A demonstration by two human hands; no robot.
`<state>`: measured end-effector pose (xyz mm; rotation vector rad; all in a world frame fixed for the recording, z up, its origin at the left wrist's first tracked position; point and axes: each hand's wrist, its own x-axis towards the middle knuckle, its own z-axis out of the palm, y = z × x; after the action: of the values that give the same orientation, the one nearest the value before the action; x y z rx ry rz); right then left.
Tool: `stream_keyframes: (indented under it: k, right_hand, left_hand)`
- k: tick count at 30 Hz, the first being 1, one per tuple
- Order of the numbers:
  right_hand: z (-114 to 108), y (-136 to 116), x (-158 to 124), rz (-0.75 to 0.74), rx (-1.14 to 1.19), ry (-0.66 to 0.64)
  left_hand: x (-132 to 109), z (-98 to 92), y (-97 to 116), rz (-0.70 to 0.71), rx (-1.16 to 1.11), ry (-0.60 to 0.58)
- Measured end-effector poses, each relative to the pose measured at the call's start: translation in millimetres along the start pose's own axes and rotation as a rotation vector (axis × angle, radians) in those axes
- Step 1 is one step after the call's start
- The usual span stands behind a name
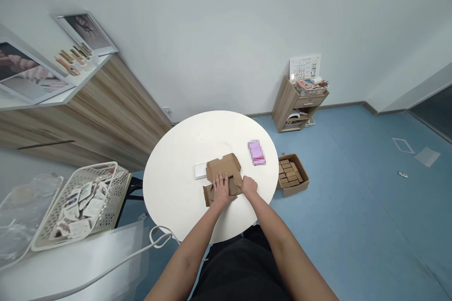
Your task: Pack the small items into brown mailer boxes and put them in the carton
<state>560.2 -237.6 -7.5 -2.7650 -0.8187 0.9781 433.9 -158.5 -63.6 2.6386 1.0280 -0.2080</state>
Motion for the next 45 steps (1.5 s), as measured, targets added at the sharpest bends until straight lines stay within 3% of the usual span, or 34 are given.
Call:
stream_keyframes:
  k: [5,11,23,31,34,37,40,45]
  right_hand:
    - [-13,-8,15,0.053,-0.023,-0.150]
    - [-19,-10,27,0.124,0.007,-0.217]
    - [1,-4,20,0.038,-0.035,-0.062]
    - [8,6,3,-0.038,-0.069,-0.066]
    - [2,6,-6,-0.184,-0.108,0.095]
    - [-5,4,-13,-0.492,-0.180,0.229]
    - [-5,1,-12,-0.703,-0.264,0.139]
    - [7,-1,1,-0.700,-0.367,0.004]
  left_hand:
    - [1,-2.9,1,-0.010,0.019,-0.027]
    - [0,-3.3,2,-0.010,0.000,-0.032]
    - [-4,-2.1,1,0.008,0.023,-0.006]
    - [-6,-2.2,-3,0.067,0.062,0.007]
    - [-7,-3.6,-4,0.078,0.066,0.006]
    - [-8,-5.2,-3,0.085,0.053,0.012]
    - [-9,-4.9,-4,0.093,0.037,0.024]
    - [-9,-1.3,-5,0.110,0.001,0.060]
